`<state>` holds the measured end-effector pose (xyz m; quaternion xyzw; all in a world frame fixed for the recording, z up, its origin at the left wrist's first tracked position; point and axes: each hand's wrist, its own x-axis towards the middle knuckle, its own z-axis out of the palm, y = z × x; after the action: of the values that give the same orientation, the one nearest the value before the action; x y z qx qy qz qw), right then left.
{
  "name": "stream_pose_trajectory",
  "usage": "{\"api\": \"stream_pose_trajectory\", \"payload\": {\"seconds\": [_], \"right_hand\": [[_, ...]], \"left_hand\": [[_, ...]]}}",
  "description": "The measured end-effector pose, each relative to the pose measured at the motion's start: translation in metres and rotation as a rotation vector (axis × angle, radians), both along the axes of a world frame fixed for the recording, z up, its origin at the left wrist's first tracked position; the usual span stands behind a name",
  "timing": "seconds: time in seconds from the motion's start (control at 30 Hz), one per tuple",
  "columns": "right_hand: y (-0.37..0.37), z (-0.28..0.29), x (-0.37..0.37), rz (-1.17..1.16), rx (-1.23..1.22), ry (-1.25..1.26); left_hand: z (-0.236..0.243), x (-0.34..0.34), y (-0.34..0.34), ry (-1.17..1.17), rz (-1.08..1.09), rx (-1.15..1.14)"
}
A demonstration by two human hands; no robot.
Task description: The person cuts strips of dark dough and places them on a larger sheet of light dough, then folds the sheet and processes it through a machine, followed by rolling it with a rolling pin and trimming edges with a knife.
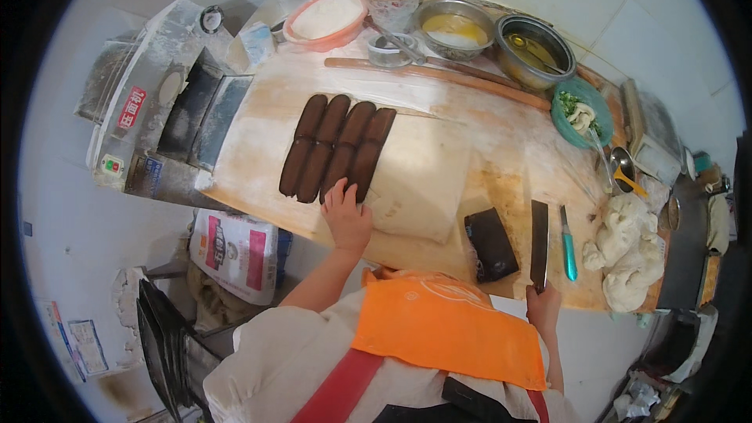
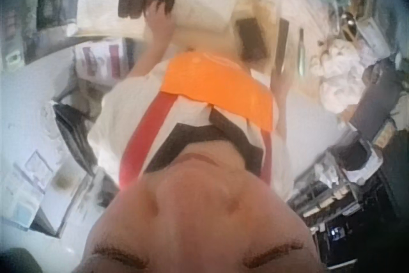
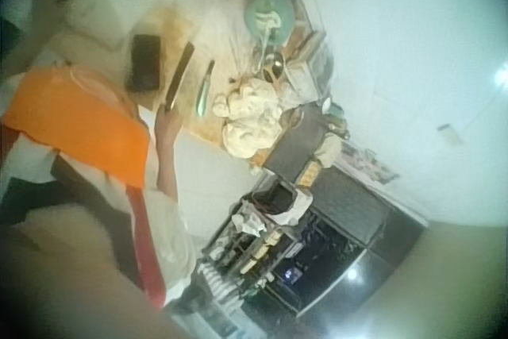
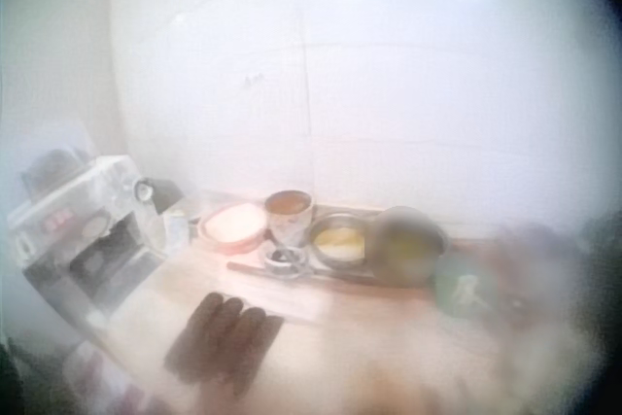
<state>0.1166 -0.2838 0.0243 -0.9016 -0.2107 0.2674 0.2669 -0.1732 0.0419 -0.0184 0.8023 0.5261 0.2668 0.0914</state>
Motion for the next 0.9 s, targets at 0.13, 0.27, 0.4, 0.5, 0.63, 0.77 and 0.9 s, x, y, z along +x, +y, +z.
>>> {"api": "stream_pose_trajectory", "payload": {"seconds": [0.13,0.27,0.4,0.5,0.63,0.77,0.9], "right_hand": [[0.004,-0.002,0.003,-0.039,0.012,-0.069],[0.002,-0.004,0.006,-0.053,0.036,-0.136],[-0.006,-0.002,0.005,-0.076,-0.011,-0.153],[-0.024,-0.018,0.001,-0.153,-0.007,-0.104],[-0.024,-0.019,-0.002,-0.147,-0.033,-0.130],[-0.015,-0.013,0.007,-0.128,-0.007,-0.230],[-0.019,-0.012,0.018,-0.168,0.029,-0.274]], "left_hand": [[0.015,0.021,0.029,-0.021,-0.243,0.094],[-0.001,0.043,0.077,0.265,-0.341,0.127],[-0.020,0.034,0.093,0.389,-0.398,-0.043],[-0.023,0.027,0.080,0.429,-0.410,-0.008],[-0.027,0.029,0.079,0.439,-0.412,0.076],[-0.026,0.029,0.096,0.400,-0.394,-0.177],[-0.006,0.052,0.107,0.247,-0.384,-0.348]]}}
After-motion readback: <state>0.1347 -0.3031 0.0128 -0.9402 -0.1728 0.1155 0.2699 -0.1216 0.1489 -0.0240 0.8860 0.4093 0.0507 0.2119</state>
